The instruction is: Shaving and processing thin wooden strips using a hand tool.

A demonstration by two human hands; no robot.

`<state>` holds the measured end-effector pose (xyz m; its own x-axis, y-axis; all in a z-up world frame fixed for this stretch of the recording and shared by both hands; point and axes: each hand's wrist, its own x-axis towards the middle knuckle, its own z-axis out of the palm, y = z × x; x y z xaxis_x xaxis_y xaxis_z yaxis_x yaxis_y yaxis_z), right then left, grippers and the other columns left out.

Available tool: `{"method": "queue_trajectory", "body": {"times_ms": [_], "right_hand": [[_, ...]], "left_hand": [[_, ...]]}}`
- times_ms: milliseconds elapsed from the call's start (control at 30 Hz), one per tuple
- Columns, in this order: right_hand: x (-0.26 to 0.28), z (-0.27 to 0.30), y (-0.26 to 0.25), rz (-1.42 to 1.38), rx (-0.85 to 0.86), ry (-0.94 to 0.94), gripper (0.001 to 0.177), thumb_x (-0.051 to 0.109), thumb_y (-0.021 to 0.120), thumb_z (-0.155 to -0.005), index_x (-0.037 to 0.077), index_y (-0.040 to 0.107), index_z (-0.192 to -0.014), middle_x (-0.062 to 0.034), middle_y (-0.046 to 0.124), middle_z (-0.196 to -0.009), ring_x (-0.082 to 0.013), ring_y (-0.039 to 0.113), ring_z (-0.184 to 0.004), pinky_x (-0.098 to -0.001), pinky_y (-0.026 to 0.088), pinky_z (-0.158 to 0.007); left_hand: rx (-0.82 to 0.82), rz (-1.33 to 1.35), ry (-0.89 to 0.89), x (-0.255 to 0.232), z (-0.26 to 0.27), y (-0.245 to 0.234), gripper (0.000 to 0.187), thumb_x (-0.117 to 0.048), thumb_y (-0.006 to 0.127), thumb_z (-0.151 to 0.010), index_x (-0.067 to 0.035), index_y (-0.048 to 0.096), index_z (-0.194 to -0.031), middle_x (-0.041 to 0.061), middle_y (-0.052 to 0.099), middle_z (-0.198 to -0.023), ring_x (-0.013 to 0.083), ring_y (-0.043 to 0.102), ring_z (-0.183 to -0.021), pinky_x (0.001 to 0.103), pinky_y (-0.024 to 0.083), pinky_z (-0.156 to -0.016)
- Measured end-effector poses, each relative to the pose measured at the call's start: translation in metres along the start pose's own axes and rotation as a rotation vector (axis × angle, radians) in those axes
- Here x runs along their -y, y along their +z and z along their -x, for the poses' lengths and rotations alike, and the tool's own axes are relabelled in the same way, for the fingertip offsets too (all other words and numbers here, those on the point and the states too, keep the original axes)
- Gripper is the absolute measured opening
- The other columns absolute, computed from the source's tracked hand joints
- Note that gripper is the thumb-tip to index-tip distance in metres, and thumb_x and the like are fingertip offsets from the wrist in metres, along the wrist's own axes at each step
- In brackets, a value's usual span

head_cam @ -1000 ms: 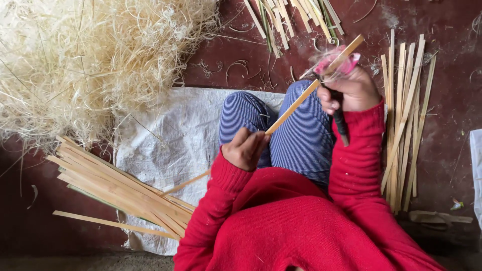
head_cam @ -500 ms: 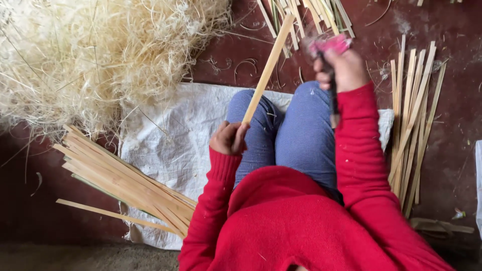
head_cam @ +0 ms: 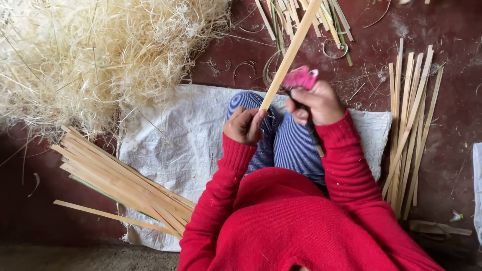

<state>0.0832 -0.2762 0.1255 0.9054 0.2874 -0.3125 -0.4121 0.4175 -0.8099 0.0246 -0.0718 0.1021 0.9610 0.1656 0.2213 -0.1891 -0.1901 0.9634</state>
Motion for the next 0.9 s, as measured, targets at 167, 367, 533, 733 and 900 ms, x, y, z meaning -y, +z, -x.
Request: {"method": "queue_trajectory", "body": {"times_ms": [167,367,533,733,900], "right_hand": [[0.009,0.007,0.031,0.070,0.074,0.035,0.016,-0.002,0.062,-0.099,-0.003,0.060,-0.084,-0.0250,0.061,-0.066,-0.0140,0.047,-0.038,-0.0284,0.044,-0.029],[0.036,-0.008,0.007,0.032,0.147,0.005,0.017,0.000,0.058,-0.102,0.003,0.059,-0.086,-0.0189,0.058,-0.068,-0.0123,0.043,-0.042,-0.0281,0.043,-0.033],[0.065,-0.030,-0.029,-0.001,0.209,0.016,0.007,0.006,0.058,-0.104,0.003,0.061,-0.110,-0.0125,0.057,-0.073,-0.0101,0.039,-0.046,-0.0264,0.040,-0.040],[0.044,-0.018,0.016,0.140,0.137,-0.010,0.011,0.010,0.061,-0.103,0.001,0.065,-0.099,-0.0123,0.060,-0.064,-0.0113,0.045,-0.041,-0.0262,0.040,-0.035],[0.019,0.003,0.060,0.125,0.229,0.075,0.026,0.002,0.068,-0.095,-0.006,0.066,-0.070,-0.0221,0.060,-0.056,-0.0150,0.049,-0.035,-0.0306,0.044,-0.027]], "left_hand": [[-0.001,0.025,0.064,0.019,0.000,0.004,0.015,-0.023,0.077,-0.094,-0.014,0.078,-0.082,-0.002,0.055,-0.058,0.0111,0.064,-0.045,0.023,0.051,-0.045],[-0.004,-0.063,0.159,-0.010,0.007,0.007,0.018,-0.019,0.072,-0.098,-0.007,0.075,-0.084,0.006,0.050,-0.062,0.0248,0.060,-0.050,0.029,0.049,-0.047],[0.074,-0.129,0.118,-0.020,0.023,0.000,0.016,-0.020,0.069,-0.100,-0.008,0.074,-0.091,0.003,0.049,-0.069,0.0191,0.054,-0.056,0.029,0.045,-0.052],[-0.010,-0.180,0.096,-0.018,0.018,-0.011,0.020,-0.024,0.068,-0.100,-0.009,0.074,-0.089,0.004,0.048,-0.066,0.0199,0.053,-0.053,0.032,0.042,-0.048],[-0.096,-0.206,0.240,0.022,0.006,-0.008,0.008,-0.030,0.078,-0.093,-0.023,0.081,-0.091,-0.001,0.051,-0.067,0.0195,0.062,-0.054,0.026,0.050,-0.052]]}}
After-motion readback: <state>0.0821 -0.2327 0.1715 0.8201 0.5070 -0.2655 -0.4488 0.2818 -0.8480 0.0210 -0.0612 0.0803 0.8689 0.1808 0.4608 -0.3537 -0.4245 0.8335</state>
